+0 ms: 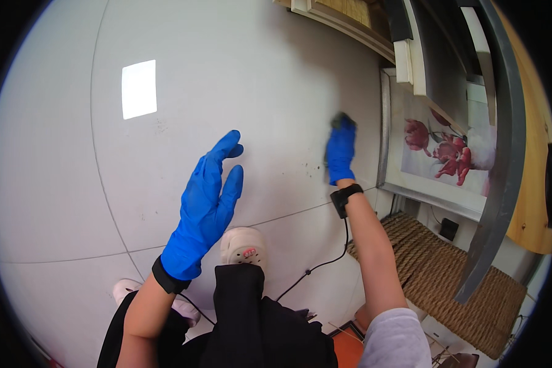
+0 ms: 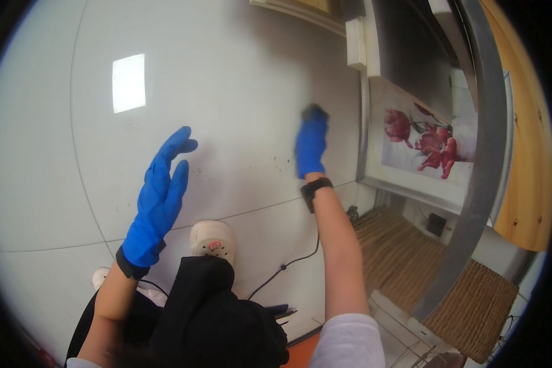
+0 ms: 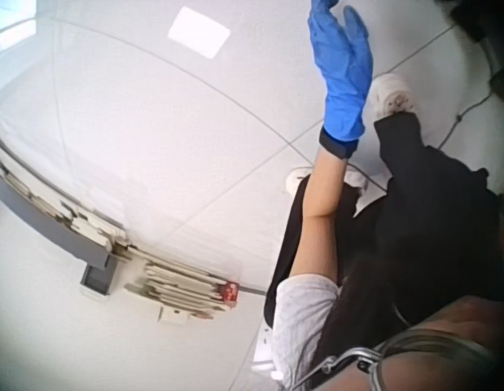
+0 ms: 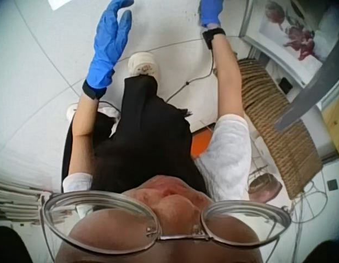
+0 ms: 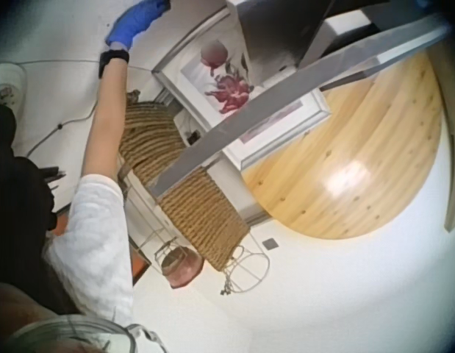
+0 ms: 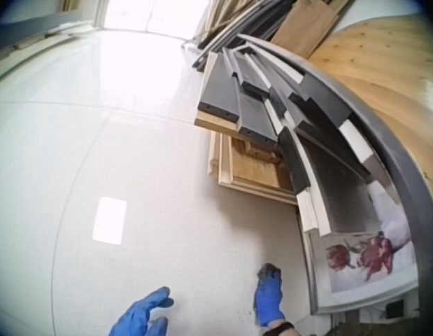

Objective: Using a green cloth to wipe the floor in an apartment.

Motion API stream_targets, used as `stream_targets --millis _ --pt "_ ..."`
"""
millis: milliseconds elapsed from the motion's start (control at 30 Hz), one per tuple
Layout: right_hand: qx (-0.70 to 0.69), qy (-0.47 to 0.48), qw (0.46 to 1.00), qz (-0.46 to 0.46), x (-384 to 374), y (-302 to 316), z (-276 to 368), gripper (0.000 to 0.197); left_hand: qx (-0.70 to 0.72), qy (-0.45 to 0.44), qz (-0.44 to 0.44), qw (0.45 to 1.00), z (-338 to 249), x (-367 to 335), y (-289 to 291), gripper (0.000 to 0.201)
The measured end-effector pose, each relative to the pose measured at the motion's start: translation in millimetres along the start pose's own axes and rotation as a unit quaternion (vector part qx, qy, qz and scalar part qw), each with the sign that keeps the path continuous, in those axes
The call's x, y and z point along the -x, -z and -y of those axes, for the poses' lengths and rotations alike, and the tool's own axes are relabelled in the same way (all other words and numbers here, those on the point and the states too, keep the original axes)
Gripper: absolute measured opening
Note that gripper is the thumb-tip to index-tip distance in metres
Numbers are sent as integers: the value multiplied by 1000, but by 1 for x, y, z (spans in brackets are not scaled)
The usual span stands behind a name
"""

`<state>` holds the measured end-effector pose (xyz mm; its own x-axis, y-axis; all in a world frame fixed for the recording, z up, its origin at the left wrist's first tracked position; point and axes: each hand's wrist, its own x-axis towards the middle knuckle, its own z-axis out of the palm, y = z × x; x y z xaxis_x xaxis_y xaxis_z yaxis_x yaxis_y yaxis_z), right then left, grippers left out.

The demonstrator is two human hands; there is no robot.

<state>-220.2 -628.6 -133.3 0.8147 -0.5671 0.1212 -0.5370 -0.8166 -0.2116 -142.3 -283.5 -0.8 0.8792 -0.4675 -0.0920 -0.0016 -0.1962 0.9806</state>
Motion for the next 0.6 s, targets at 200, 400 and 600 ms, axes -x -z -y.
stream_targets --millis 200,400,600 --pt "-87 202 955 197 93 7 139 52 69 59 -11 996 -13 -11 16 41" --pt "-236 235 919 212 100 29 158 45 21 -14 -45 999 -18 -24 31 40" --pt "-115 -136 984 -11 47 64 3 32 -27 57 -74 995 8 -10 49 40"
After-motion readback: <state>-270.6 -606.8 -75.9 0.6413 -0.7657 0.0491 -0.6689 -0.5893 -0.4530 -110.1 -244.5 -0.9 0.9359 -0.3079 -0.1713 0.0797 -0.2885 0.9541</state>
